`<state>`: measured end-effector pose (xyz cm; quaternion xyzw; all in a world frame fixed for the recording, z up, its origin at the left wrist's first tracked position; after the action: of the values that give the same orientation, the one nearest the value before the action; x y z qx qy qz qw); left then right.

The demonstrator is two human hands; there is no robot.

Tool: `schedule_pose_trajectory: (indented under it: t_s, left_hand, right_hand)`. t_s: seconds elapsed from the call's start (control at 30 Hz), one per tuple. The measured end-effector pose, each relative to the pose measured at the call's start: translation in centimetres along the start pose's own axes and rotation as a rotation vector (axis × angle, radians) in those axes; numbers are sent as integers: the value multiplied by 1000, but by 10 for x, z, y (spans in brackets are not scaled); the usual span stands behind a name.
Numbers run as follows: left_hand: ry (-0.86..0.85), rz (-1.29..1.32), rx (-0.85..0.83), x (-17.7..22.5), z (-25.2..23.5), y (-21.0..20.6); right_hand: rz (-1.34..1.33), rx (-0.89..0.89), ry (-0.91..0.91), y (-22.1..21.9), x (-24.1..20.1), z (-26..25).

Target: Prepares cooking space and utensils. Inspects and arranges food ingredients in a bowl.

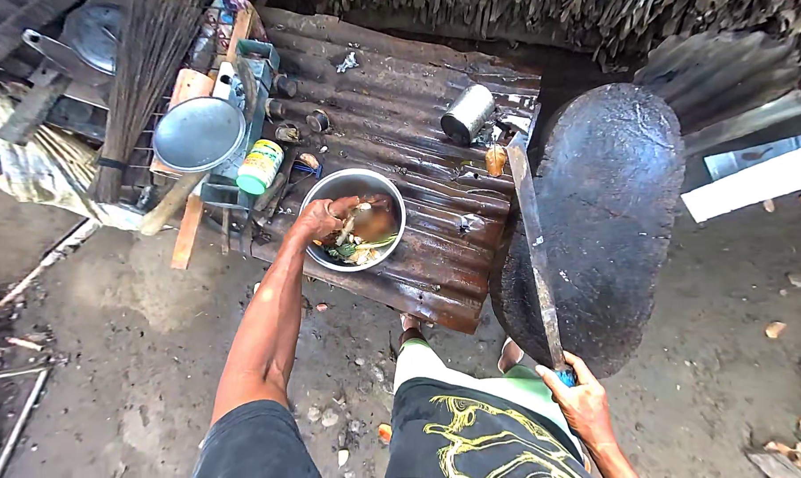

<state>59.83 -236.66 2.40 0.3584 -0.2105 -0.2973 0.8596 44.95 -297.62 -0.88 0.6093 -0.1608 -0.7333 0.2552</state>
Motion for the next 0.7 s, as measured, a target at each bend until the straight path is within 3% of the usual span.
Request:
schedule_pose_trajectory:
  t_s: [0.27,0.57,0.7]
  left_hand:
    - [-24,255,76,-8,10,17]
    - [38,515,-53,-15,21,5]
    - [62,614,-56,-18,25,2]
  right_hand:
    - [33,-79,11,1,1,-6]
    - [45,-136,25,0,-2,-9]
    - [171,-116,39,10,4,-10]
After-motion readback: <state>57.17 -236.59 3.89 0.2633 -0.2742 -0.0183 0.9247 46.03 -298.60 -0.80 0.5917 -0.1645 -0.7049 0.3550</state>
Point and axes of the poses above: each hand's wrist, its own z-axis away from the middle knuckle, its own y-axis out of the back of the hand, x = y × z, the point moved 8 cm from there along -z, towards the middle knuckle, and after that the axes turned 12 degrees about y, right-handed, at the moved point
